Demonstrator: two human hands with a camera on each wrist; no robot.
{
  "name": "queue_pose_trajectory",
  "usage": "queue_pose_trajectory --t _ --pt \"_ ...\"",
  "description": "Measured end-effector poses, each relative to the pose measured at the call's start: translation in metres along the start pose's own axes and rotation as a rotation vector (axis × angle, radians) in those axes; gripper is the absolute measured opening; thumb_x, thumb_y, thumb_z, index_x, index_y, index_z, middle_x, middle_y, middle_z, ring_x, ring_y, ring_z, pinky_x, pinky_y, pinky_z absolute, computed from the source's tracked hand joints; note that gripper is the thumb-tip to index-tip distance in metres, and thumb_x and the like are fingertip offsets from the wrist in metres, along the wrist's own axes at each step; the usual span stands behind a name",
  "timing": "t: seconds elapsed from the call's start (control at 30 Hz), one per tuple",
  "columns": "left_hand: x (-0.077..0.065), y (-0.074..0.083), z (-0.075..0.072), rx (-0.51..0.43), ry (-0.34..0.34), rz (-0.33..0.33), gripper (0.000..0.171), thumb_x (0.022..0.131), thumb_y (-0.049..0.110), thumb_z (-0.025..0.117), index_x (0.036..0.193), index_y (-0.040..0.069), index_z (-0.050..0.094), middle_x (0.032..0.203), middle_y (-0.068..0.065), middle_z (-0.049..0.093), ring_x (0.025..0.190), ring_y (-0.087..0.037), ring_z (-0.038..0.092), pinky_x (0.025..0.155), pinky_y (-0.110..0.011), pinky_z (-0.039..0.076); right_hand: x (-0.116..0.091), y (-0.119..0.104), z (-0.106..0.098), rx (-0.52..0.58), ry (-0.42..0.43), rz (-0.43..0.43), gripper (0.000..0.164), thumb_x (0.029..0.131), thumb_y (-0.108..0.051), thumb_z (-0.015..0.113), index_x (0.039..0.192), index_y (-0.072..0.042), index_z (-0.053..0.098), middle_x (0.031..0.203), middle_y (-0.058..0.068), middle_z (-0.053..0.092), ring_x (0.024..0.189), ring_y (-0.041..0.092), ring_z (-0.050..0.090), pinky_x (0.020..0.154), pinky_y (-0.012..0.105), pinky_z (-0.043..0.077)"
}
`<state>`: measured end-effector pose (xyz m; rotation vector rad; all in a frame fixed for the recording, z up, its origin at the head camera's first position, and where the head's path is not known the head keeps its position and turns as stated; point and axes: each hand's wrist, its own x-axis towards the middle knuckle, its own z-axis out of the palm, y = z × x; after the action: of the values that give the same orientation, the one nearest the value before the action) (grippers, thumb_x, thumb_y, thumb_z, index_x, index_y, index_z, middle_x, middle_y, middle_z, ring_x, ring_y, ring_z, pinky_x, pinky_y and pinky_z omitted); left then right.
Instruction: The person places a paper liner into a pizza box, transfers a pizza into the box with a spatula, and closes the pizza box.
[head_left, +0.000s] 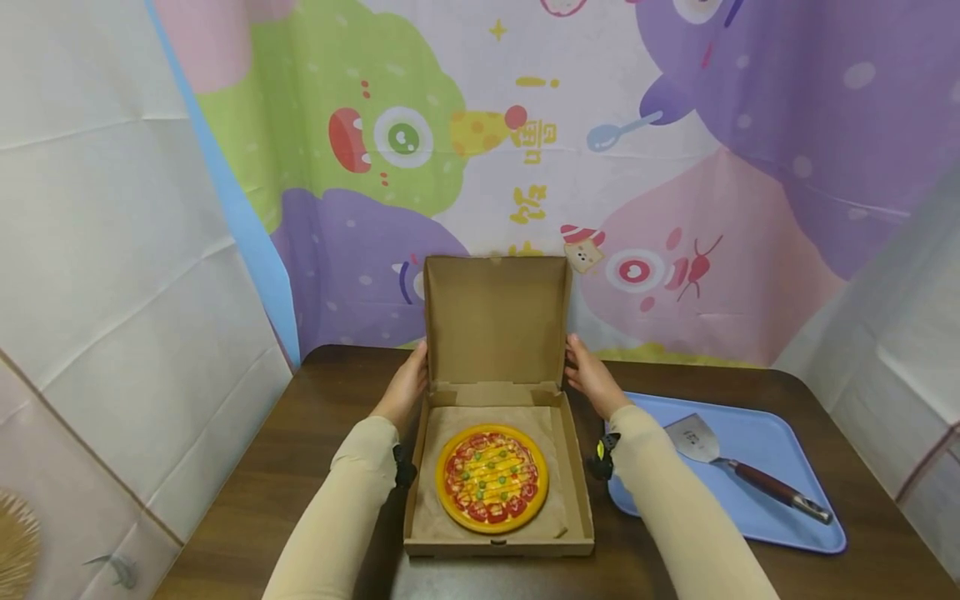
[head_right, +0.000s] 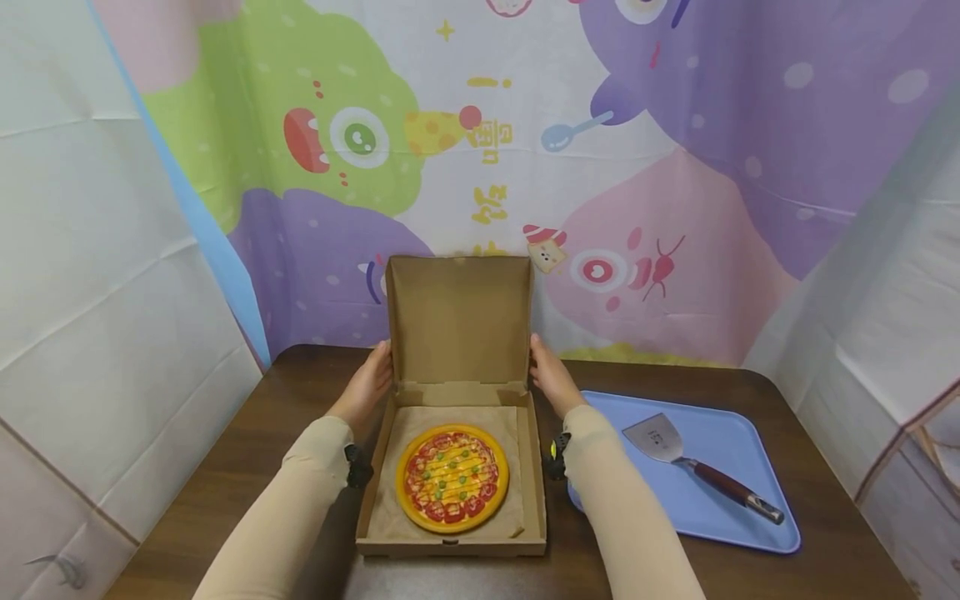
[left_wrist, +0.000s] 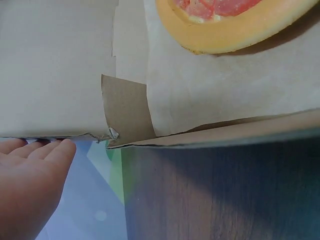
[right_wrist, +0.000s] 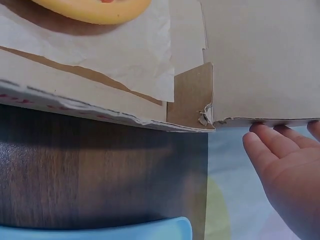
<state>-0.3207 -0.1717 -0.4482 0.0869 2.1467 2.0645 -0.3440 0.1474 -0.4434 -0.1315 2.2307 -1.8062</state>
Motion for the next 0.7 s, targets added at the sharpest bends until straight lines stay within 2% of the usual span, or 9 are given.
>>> queue_pose_trajectory --t 0.17,0.33,0.57,0.7 --pt "-0.001 0.001 0.001 -0.012 0.008 -0.003 0.066 0.107 0.043 0.017 0.157 0.0 0.005 0.163 -0.025 0.005 0.151 -0.039 0.006 0.123 -0.049 0.009 -0.004 -0.001 -0.001 0.003 0.007 -0.02 0.077 0.102 -0.061 0.016 0.158 -0.01 0.003 0.164 0.021 0.007 0.148 0.042 0.019 0.12 0.05 0.023" --pt "-0.003 0.001 0.0 -0.015 -0.004 0.005 0.068 0.107 0.043 0.019 0.156 -0.001 0.003 0.163 -0.025 0.003 0.151 -0.039 0.004 0.123 -0.048 0.008 -0.008 -0.007 -0.001 0.03 0.025 -0.049 0.076 0.104 -0.056 0.018 0.157 -0.003 0.006 0.164 0.019 0.009 0.149 0.039 0.018 0.12 0.047 0.023" --pt "-0.008 0.001 -0.001 -0.019 -0.015 0.026 0.067 0.108 0.039 0.019 0.155 -0.005 0.001 0.162 -0.027 0.001 0.15 -0.043 0.004 0.122 -0.05 0.011 -0.014 -0.012 -0.004 0.041 0.032 -0.058 0.075 0.105 -0.053 0.016 0.155 0.003 0.01 0.162 0.024 0.013 0.149 0.039 0.018 0.121 0.047 0.022" --pt "-0.012 0.003 0.0 -0.002 -0.008 0.042 0.067 0.107 0.041 0.02 0.156 -0.002 0.002 0.163 -0.026 0.003 0.15 -0.042 0.006 0.122 -0.051 0.012 -0.017 -0.014 -0.004 0.043 0.021 -0.066 0.075 0.105 -0.052 0.016 0.155 0.003 0.01 0.161 0.027 0.013 0.148 0.041 0.019 0.121 0.048 0.021"
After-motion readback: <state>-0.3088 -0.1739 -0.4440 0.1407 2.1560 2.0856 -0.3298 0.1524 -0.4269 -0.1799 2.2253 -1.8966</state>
